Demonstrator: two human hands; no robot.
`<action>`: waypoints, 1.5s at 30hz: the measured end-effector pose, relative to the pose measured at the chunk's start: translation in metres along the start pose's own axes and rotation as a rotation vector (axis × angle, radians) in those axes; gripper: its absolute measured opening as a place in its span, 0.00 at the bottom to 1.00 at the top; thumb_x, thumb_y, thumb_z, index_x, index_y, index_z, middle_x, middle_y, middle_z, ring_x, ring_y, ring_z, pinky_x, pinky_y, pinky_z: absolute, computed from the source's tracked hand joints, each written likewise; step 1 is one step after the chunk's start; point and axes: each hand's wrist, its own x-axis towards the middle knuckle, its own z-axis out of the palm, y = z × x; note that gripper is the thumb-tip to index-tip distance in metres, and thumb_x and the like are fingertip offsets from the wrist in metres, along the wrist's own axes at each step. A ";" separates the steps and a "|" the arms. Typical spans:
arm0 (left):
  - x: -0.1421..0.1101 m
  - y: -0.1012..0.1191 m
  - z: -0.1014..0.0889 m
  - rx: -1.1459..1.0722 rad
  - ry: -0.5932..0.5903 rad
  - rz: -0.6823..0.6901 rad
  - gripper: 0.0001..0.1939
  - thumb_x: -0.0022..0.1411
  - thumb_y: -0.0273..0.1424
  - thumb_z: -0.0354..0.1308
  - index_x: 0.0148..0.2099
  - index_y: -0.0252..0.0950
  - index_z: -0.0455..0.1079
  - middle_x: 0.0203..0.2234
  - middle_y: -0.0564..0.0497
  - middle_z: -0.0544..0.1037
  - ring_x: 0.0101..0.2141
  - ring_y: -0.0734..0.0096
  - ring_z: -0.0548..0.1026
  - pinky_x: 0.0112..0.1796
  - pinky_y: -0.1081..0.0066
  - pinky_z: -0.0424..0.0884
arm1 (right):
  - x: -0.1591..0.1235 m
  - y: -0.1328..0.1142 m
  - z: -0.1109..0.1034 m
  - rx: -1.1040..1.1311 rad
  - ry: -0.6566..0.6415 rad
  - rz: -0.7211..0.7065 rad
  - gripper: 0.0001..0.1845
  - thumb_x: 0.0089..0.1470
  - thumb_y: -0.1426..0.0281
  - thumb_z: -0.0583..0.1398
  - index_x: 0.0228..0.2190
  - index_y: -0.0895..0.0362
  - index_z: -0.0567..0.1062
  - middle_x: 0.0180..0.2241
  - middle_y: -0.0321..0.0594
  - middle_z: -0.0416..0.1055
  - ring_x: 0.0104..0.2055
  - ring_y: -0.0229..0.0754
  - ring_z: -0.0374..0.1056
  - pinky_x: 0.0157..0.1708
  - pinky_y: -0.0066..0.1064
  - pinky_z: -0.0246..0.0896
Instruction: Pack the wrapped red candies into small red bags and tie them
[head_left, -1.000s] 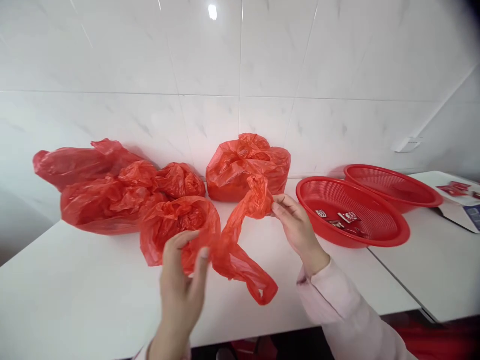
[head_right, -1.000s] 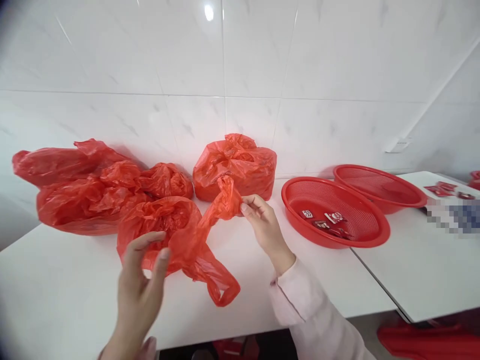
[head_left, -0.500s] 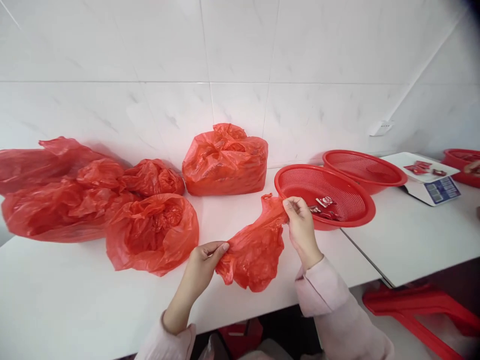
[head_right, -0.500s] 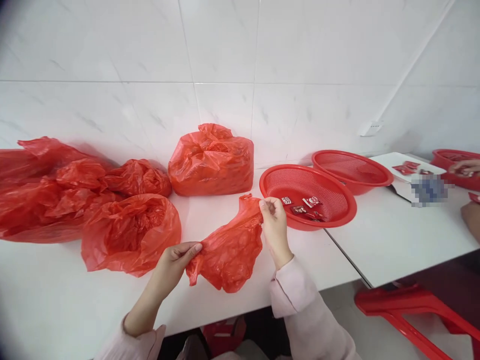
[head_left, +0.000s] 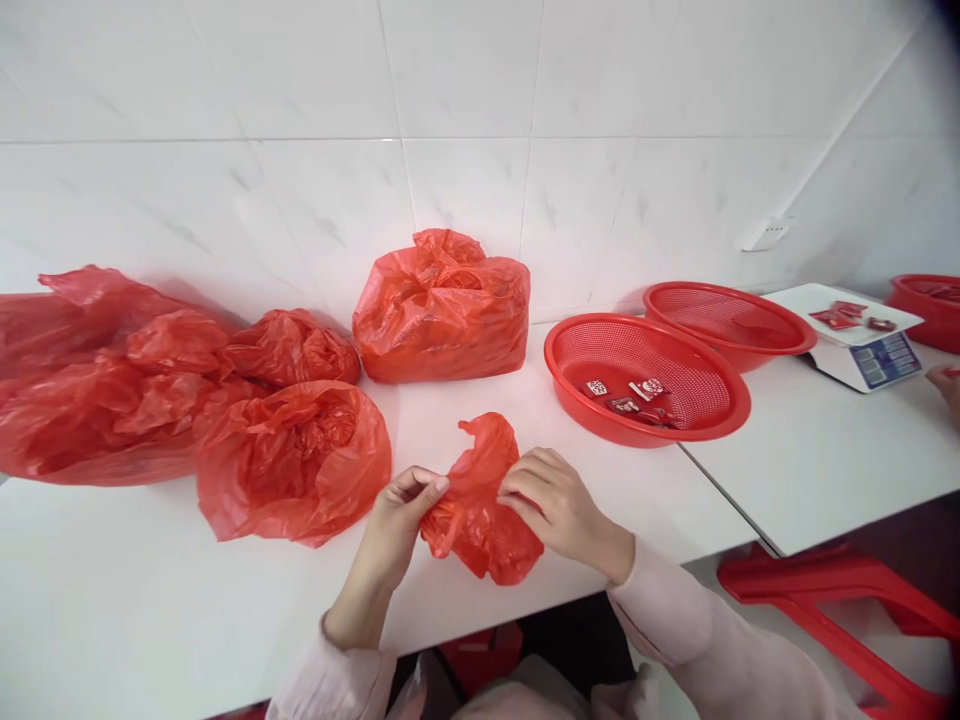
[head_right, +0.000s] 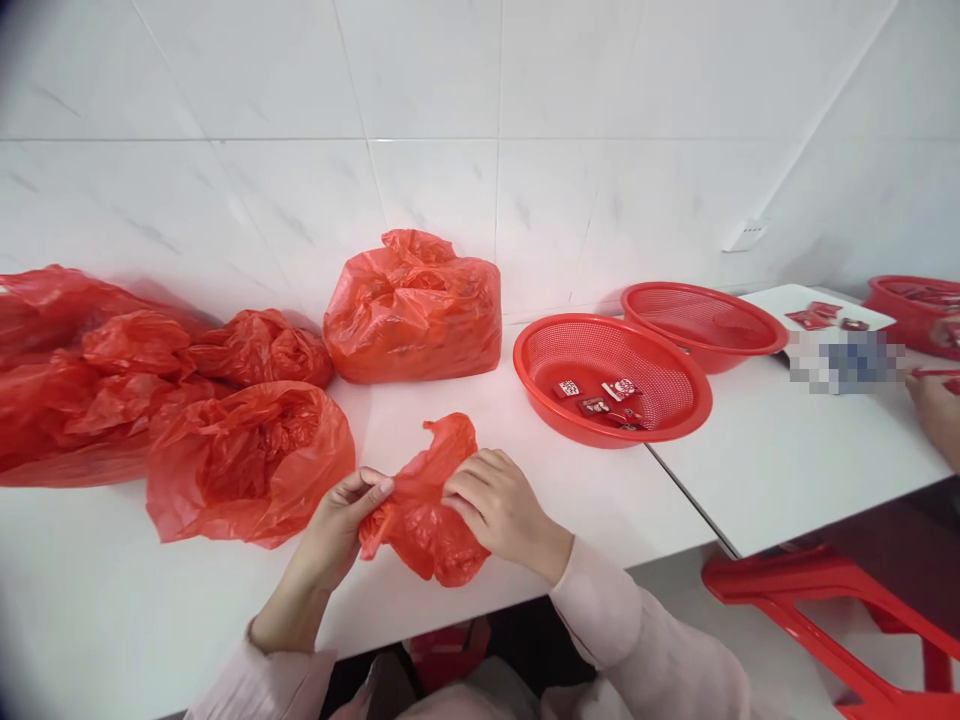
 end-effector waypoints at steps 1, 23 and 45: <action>0.001 0.001 -0.004 -0.015 0.020 0.009 0.14 0.51 0.39 0.69 0.27 0.35 0.71 0.19 0.57 0.72 0.20 0.79 0.68 0.24 0.79 0.66 | -0.003 0.000 -0.006 0.012 -0.021 -0.009 0.07 0.62 0.72 0.54 0.32 0.54 0.71 0.32 0.40 0.72 0.36 0.43 0.63 0.39 0.39 0.58; -0.043 -0.040 0.036 0.395 -0.014 0.230 0.05 0.55 0.29 0.64 0.29 0.37 0.71 0.26 0.53 0.74 0.31 0.69 0.72 0.38 0.70 0.67 | -0.005 -0.016 0.042 0.910 -0.061 0.826 0.16 0.52 0.62 0.63 0.32 0.54 0.61 0.20 0.26 0.63 0.22 0.33 0.60 0.24 0.26 0.53; -0.011 -0.043 -0.037 0.585 0.311 0.159 0.10 0.51 0.33 0.58 0.33 0.40 0.59 0.25 0.56 0.68 0.28 0.68 0.71 0.32 0.68 0.69 | -0.022 0.015 -0.027 1.348 0.574 0.899 0.16 0.41 0.69 0.68 0.31 0.53 0.67 0.26 0.30 0.66 0.25 0.35 0.64 0.25 0.26 0.58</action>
